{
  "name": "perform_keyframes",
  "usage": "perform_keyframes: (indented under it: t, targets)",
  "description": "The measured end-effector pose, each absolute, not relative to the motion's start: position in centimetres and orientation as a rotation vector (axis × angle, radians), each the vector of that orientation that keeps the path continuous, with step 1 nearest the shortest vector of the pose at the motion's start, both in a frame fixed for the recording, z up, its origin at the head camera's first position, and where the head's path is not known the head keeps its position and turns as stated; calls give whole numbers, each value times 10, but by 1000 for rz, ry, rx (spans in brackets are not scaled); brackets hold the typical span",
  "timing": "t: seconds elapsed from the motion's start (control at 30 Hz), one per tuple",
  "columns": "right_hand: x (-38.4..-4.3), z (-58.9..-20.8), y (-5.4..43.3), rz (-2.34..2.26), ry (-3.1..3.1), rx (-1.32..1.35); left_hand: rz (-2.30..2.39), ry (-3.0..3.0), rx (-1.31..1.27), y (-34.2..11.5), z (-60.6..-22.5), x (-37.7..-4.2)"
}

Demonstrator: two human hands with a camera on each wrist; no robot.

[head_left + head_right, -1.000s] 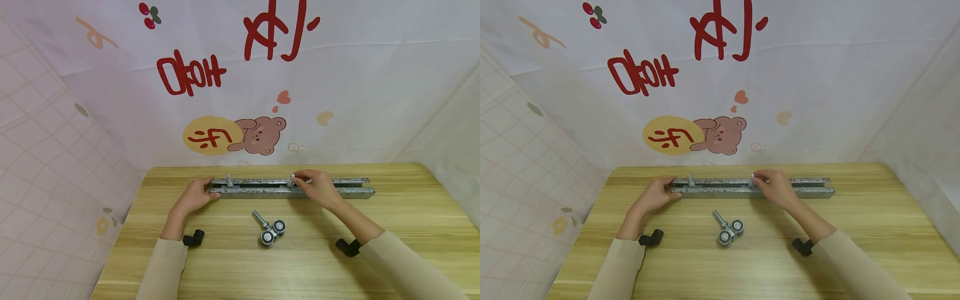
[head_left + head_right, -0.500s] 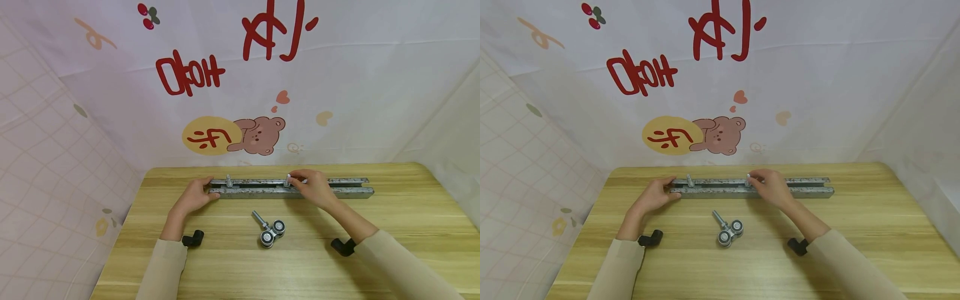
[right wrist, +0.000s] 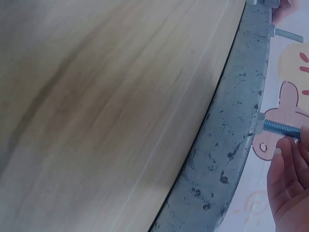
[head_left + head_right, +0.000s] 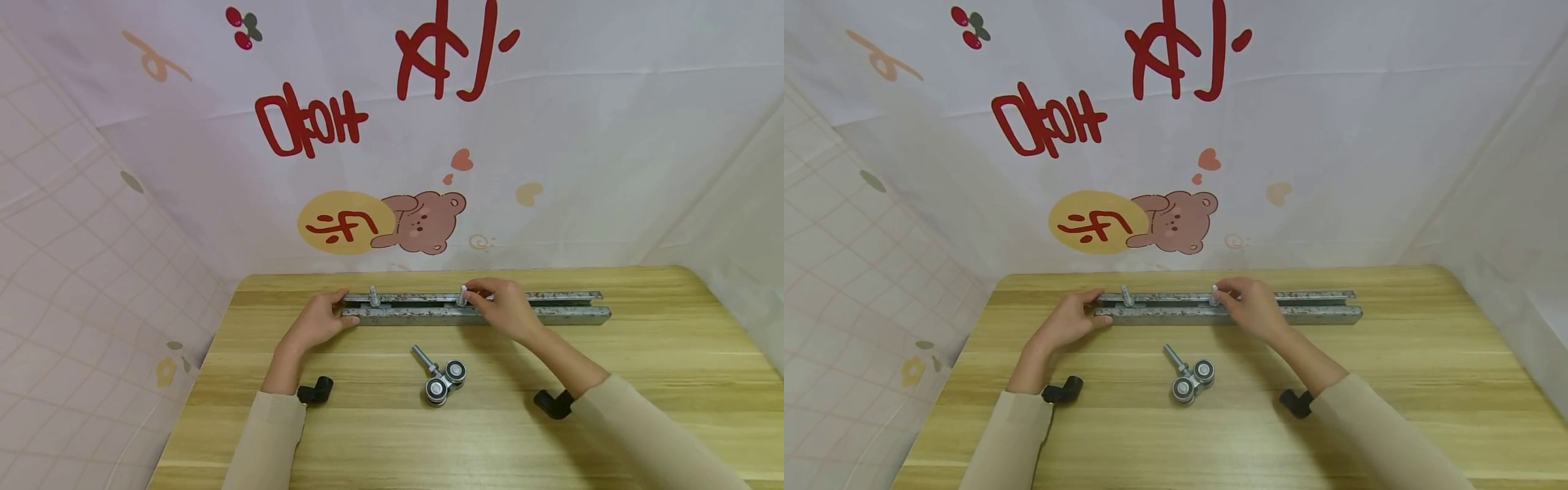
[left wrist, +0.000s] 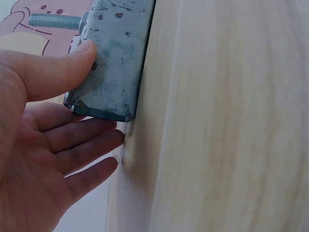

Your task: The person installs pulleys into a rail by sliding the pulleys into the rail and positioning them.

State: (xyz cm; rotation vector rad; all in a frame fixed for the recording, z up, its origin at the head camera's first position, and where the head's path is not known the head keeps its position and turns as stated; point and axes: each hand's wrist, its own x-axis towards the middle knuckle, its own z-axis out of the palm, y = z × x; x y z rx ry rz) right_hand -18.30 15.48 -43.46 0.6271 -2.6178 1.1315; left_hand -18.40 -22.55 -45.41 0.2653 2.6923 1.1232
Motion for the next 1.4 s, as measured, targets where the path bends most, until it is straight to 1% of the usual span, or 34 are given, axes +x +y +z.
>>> perform_keyframes:
  t: [0.37, 1.03, 1.17, 1.4]
  targets:
    - [-183, -435, 147, 1163, -2615, 647, 1116, 2695, 268, -226, -455, -185]
    - [-181, -435, 142, 1088, -2580, 581, 1125, 2697, 278, -226, -457, -186]
    - [-178, -432, 137, 1002, -2473, 653, 1130, 2694, 275, -226, -456, -186]
    - [-171, -433, 122, 876, -2271, 900, 1125, 2691, 274, -226, -455, -186]
